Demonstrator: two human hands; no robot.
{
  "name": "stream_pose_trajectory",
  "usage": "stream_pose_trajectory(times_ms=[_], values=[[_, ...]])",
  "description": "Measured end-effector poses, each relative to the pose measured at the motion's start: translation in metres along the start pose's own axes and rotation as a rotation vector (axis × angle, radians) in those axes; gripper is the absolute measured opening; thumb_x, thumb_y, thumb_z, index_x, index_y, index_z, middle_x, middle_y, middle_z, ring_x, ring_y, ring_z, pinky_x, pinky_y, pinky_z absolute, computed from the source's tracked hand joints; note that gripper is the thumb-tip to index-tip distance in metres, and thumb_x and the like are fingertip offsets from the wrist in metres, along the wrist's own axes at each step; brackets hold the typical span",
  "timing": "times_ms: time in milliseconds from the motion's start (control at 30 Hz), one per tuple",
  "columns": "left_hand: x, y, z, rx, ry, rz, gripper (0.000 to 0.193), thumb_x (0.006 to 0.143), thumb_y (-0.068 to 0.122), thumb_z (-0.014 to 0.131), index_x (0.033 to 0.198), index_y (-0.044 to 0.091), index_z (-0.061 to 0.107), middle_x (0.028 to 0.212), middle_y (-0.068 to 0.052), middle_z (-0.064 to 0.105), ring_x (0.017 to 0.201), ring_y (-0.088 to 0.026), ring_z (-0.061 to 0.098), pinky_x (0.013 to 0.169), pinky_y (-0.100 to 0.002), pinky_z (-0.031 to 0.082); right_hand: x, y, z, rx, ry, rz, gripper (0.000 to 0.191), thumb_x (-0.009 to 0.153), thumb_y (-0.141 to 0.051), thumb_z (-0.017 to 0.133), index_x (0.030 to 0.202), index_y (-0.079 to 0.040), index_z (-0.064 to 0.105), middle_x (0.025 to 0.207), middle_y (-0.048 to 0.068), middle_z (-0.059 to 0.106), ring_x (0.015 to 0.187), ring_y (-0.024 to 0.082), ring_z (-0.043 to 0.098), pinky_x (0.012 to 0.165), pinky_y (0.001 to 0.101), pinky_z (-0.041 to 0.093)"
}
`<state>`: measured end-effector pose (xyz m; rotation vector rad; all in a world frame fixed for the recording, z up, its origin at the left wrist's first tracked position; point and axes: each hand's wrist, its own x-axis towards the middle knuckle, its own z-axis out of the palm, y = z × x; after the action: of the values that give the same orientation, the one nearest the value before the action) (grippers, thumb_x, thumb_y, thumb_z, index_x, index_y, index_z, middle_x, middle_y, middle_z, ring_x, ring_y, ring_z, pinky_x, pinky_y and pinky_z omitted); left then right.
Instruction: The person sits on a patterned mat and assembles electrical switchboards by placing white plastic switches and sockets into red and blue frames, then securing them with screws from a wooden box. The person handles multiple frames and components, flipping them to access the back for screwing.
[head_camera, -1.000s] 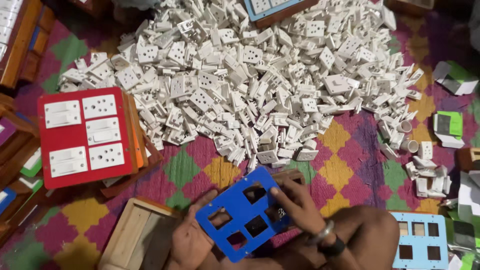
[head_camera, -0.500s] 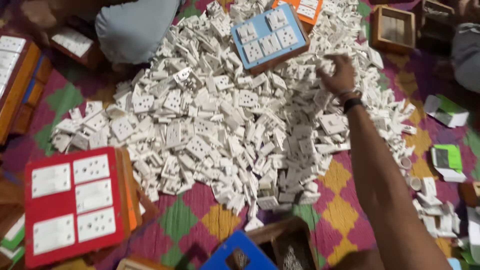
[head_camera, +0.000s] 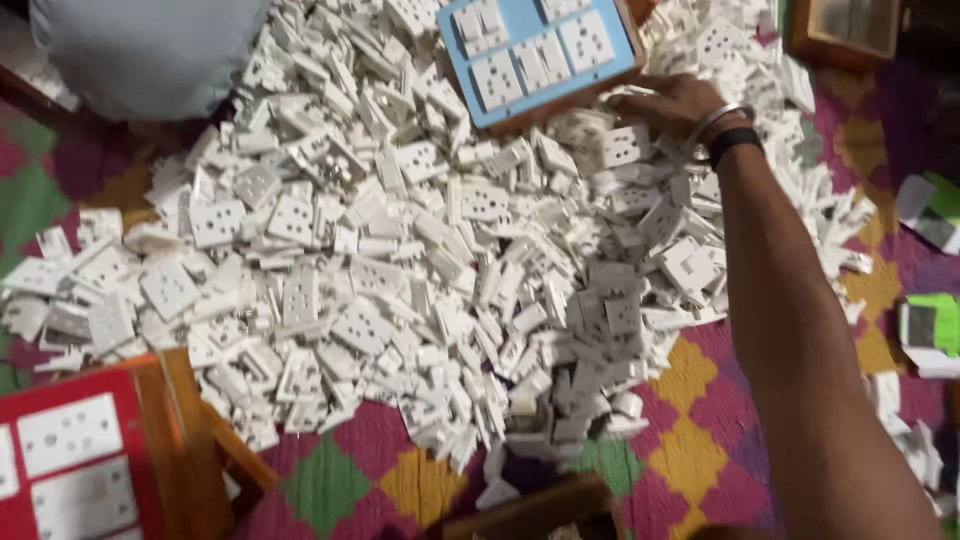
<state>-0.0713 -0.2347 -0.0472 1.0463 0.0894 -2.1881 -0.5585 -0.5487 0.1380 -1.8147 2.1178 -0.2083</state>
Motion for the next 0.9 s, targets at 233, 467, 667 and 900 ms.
stream_pose_trajectory(times_ms=[233, 467, 667, 900], values=[[-0.063, -0.021, -0.007, 0.027, -0.089, 0.004, 0.061, 0.096, 0.036, 0.054, 0.148, 0.004, 0.045, 0.136, -0.019, 0.062, 0.118, -0.037, 0.062, 0.093, -0.056, 0.054, -0.112, -0.008, 0.033, 0.363, -0.182, 0.156, 0.120, 0.078, -0.074, 0.069, 0.172, -0.029, 0.009, 0.156, 0.004, 0.057, 0.090, 0.029, 0.081, 0.080, 0.0470, 0.061], [-0.081, -0.028, -0.016, 0.069, -0.156, 0.003, 0.060, 0.096, 0.036, 0.054, 0.146, 0.004, 0.047, 0.134, -0.019, 0.063, 0.117, -0.036, 0.062, 0.093, -0.056, 0.054, -0.234, -0.030, 0.095, 0.089, -0.072, -0.019, 0.104, 0.073, -0.078, 0.067, 0.164, -0.034, 0.041, 0.107, 0.012, 0.076, 0.102, 0.025, 0.072, 0.099, 0.0460, 0.058], [-0.105, -0.044, -0.020, 0.083, -0.205, -0.027, 0.059, 0.096, 0.036, 0.055, 0.145, 0.004, 0.049, 0.133, -0.019, 0.064, 0.116, -0.036, 0.062, 0.092, -0.056, 0.055, -0.324, -0.046, 0.128, 0.035, 0.282, -0.406, 0.089, 0.069, -0.052, 0.083, 0.146, -0.020, 0.053, 0.149, 0.017, 0.051, 0.141, 0.042, 0.036, 0.112, 0.0626, 0.029], [-0.157, -0.043, -0.007, 0.033, -0.227, 0.048, 0.057, 0.097, 0.034, 0.053, 0.144, 0.001, 0.050, 0.110, -0.011, 0.071, 0.099, -0.025, 0.068, 0.085, -0.044, 0.058, -0.383, -0.066, 0.109, 0.307, 0.393, -0.248, 0.053, 0.081, -0.019, 0.076, 0.132, -0.013, 0.066, 0.152, 0.018, 0.054, 0.140, 0.038, 0.051, 0.113, 0.0483, 0.046]])
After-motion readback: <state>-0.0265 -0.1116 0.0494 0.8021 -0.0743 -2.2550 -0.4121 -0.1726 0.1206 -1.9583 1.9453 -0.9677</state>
